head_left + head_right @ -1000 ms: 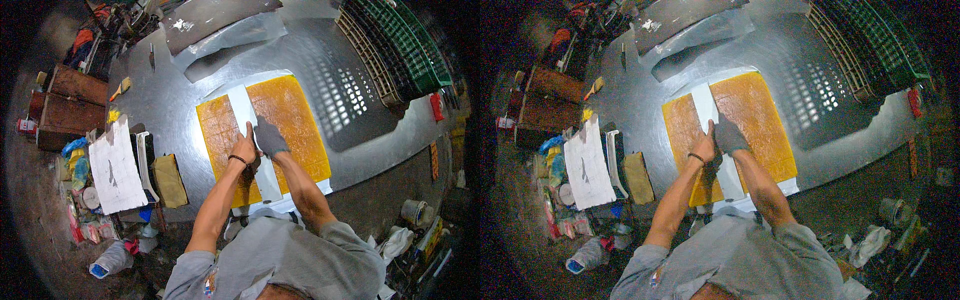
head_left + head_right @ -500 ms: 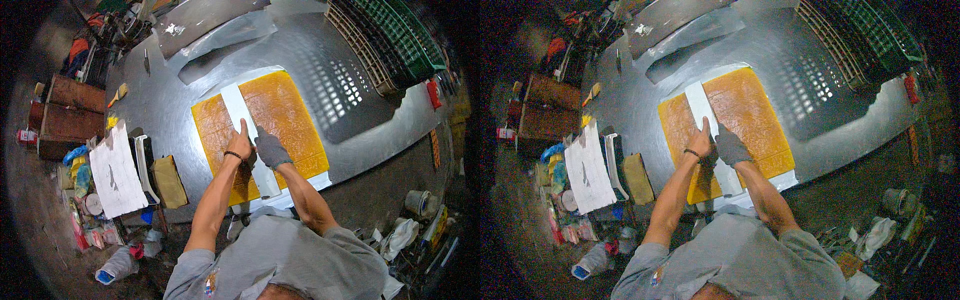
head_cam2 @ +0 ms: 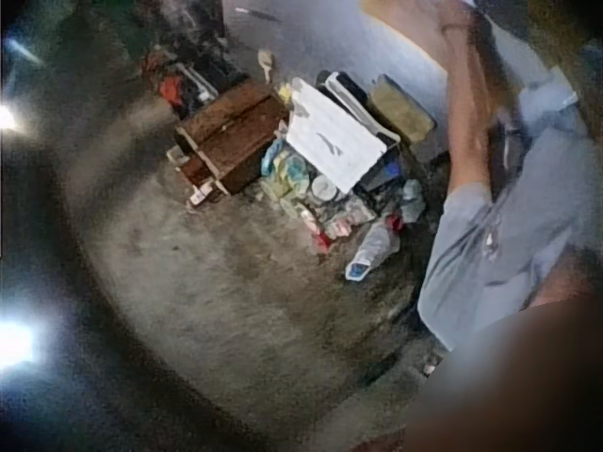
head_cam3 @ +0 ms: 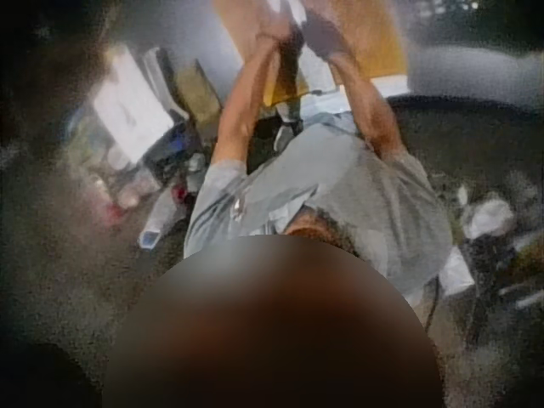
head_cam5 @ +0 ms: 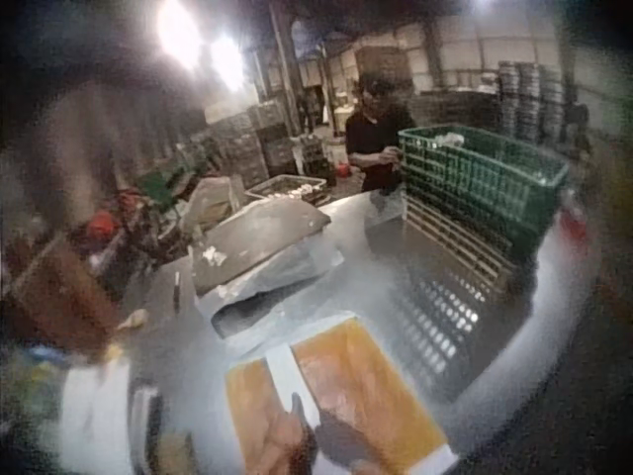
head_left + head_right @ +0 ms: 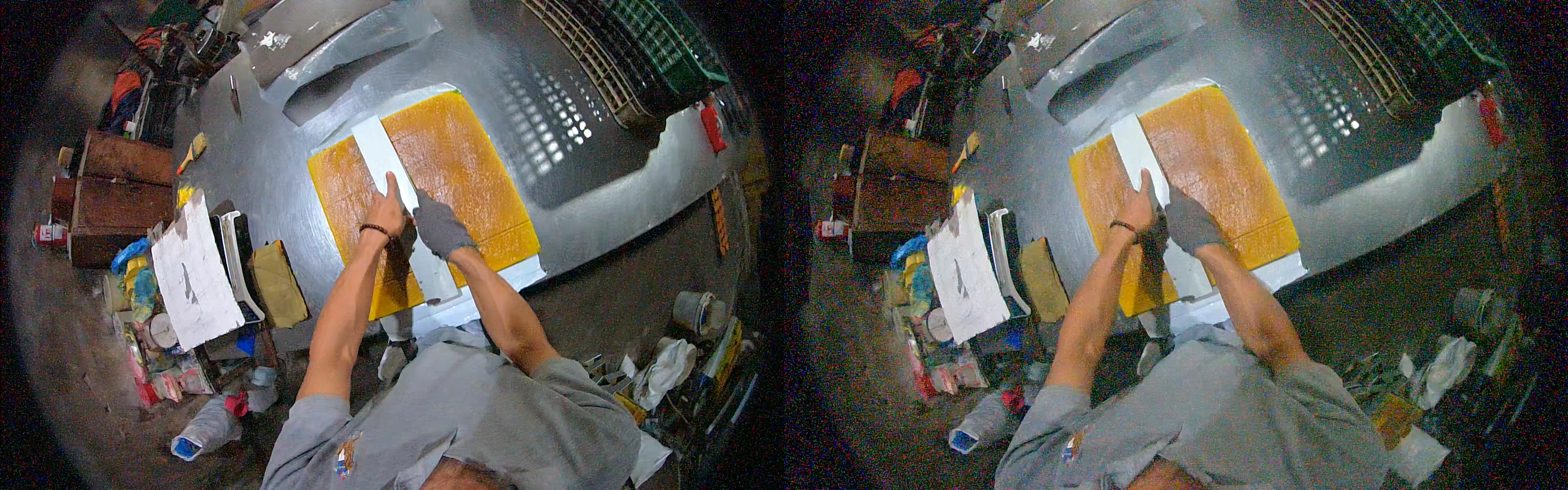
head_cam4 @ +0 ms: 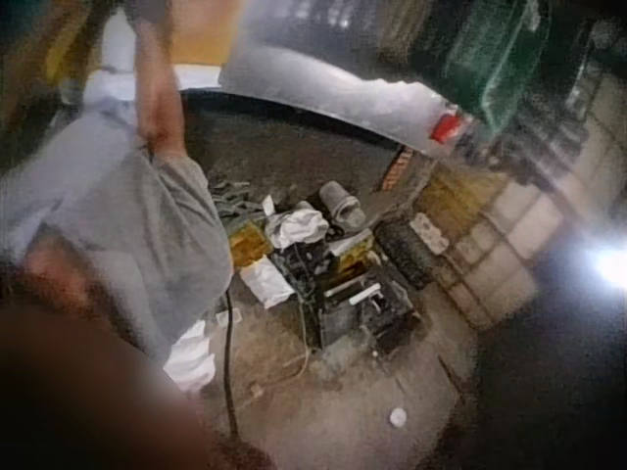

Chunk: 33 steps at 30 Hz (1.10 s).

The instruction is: The person uses a knife and a straightedge to cut a large rectangular sheet of yellow food into uniform strips and squares on a metal table. After cutting, the person picks up a tray of round baked items and walks through the workspace.

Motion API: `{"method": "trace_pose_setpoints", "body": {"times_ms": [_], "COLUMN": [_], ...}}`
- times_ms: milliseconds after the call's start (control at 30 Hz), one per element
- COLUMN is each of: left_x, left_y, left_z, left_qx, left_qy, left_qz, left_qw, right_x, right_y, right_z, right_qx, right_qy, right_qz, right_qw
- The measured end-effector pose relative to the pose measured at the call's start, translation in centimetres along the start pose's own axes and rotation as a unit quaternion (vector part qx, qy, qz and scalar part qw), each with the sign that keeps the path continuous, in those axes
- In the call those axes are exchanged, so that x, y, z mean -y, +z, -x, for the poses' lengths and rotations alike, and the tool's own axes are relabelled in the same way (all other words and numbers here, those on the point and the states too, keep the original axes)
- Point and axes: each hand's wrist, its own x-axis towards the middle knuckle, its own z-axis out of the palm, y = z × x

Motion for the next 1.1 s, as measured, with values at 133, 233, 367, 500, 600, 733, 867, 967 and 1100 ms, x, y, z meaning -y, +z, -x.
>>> {"method": "trace_pose_setpoints", "body": {"times_ms": [133,233,367,500,600,733,867,967,1100], "left_x": [-1.6,-3.0,-3.8,-4.1,-4.3,-4.9,-5.1,-4.2,-3.2], "left_y": [-1.7,-3.2,-3.5,-4.2,-4.8,-4.8,-5.4,-4.7,-3.3], "left_z": [0.7,1.2,1.3,1.8,1.3,1.6,1.4,1.1,0.2], "left_qx": [0.030,0.053,0.037,0.057,0.079,0.067,0.092,0.081,0.077], "left_qy": [-0.012,-0.026,-0.014,-0.013,-0.032,-0.028,-0.040,-0.038,-0.021], "left_qz": [0.015,0.024,-0.025,-0.027,-0.018,-0.033,-0.016,-0.035,-0.028], "left_qw": [0.999,0.998,0.999,0.998,0.996,0.997,0.995,0.995,0.996], "right_x": [0.5,0.3,-1.0,-0.2,-1.7,-1.0,-1.3,-2.6,-2.0], "right_y": [-1.6,-1.7,-0.7,-1.5,-1.0,-1.1,-0.9,-0.2,-0.6], "right_z": [2.8,6.6,4.5,6.3,10.3,10.0,9.9,13.7,12.9], "right_qx": [0.012,-0.019,0.014,0.030,0.038,0.027,0.048,-0.005,0.052], "right_qy": [0.007,-0.006,0.033,0.022,0.042,0.027,0.054,0.009,0.075], "right_qz": [-0.017,-0.022,-0.012,-0.027,0.009,0.015,0.005,0.008,0.027], "right_qw": [1.000,1.000,0.999,0.999,0.998,0.999,0.997,1.000,0.995]}}
